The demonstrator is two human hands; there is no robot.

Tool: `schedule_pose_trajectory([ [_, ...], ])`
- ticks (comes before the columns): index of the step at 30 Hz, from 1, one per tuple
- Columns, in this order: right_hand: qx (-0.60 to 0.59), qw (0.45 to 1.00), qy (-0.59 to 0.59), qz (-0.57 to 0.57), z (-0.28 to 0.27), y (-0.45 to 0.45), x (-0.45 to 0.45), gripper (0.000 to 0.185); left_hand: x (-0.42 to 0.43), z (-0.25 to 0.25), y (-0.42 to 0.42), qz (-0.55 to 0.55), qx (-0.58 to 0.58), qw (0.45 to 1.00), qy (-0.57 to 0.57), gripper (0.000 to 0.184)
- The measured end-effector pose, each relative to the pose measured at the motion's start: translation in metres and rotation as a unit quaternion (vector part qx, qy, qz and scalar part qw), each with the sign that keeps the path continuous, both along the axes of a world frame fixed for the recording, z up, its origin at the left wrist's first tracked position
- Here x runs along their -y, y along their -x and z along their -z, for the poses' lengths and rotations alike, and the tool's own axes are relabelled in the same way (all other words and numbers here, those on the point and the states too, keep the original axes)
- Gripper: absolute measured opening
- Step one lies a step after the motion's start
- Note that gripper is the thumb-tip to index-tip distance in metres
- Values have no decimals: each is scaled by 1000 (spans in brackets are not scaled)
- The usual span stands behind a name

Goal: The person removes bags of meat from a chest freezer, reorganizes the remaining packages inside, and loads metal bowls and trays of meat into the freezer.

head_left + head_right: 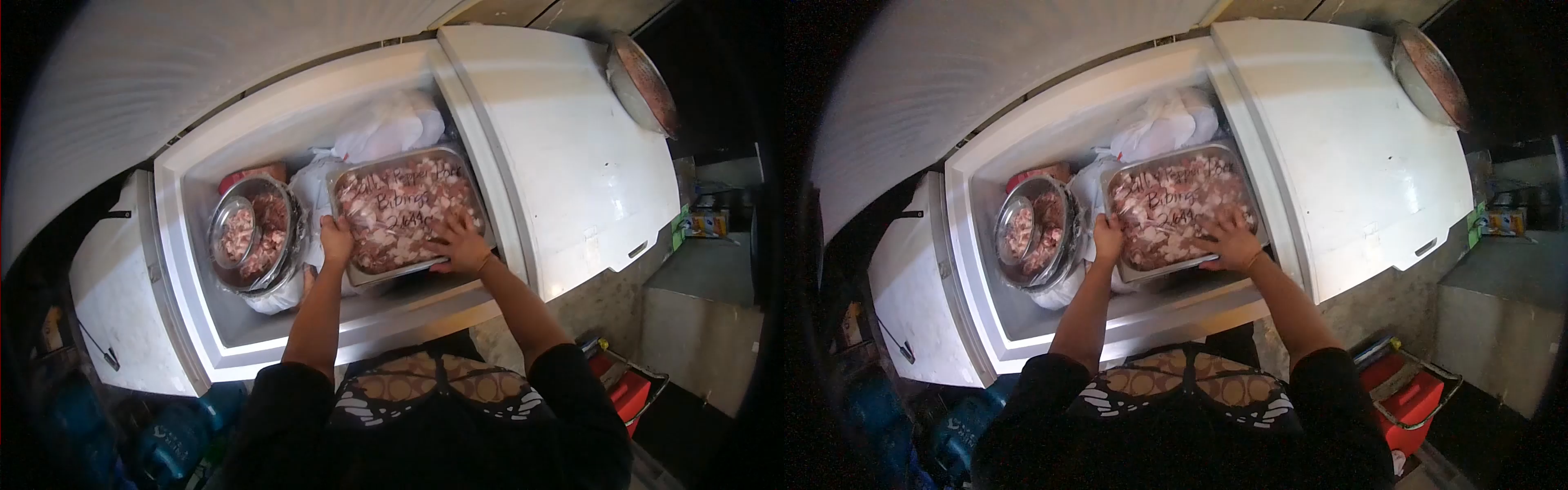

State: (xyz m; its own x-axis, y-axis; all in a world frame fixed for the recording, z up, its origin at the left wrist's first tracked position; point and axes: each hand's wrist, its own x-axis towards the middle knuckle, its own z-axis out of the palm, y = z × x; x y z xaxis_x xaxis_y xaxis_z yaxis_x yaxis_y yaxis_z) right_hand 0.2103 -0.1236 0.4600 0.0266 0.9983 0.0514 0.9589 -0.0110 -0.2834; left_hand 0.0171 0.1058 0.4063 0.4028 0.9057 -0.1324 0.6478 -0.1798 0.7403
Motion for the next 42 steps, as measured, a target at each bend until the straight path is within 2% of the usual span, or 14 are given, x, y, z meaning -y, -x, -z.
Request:
schedule_pose_trajectory([
  [3, 0, 1000, -7, -21, 9, -5, 3, 57, -2, 16, -5, -1, 17, 1000, -7, 24],
  [7, 11, 1000, 14, -9, 3, -9, 10, 54, 13, 5, -15, 13, -4, 994, -105, 27],
  [8, 15, 999, 28, -4, 1, -10, 14, 53, 16, 5, -17, -8, 5, 997, -83, 28],
  [10, 4, 998, 48, 34, -5, -5, 16, 52, 23, 16, -23, -42, 26, 998, -33, 29],
  [12, 12, 994, 69, 84, -12, 17, 23, 49, 26, 19, -21, -36, 0, 996, -78, 29],
  [16, -125, 980, -51, 148, -71, 55, 47, 39, 28, 11, -26, -46, -14, 997, -68, 28],
  [23, -143, 942, -112, 283, -81, 87, 124, 29, 29, 14, -30, -55, 3, 995, -79, 30],
  [26, -133, 934, -119, 311, -88, 85, 137, 27, 24, 10, -31, -46, -26, 998, -31, 36],
  [30, -93, 921, -139, 351, -98, 75, 158, 25, 0, -14, -12, 87, -56, 990, 96, 50],
  [33, -95, 909, -138, 383, -99, 73, 177, 25, -17, -6, 29, 82, -19, 994, 68, 46],
  [34, -88, 900, -142, 402, -100, 69, 183, 25, -28, 8, 51, 100, -36, 993, 45, 37],
  [36, -84, 898, -134, 412, -97, 66, 199, 25, -21, -17, 79, 105, 35, 992, 57, 26],
  [38, -76, 889, -138, 430, -94, 64, 216, 25, -15, -41, 105, 114, -15, 990, 85, 23],
  [42, -57, 869, -140, 471, -102, 65, 233, 23, -11, -54, 127, 95, 46, 993, 47, 16],
])
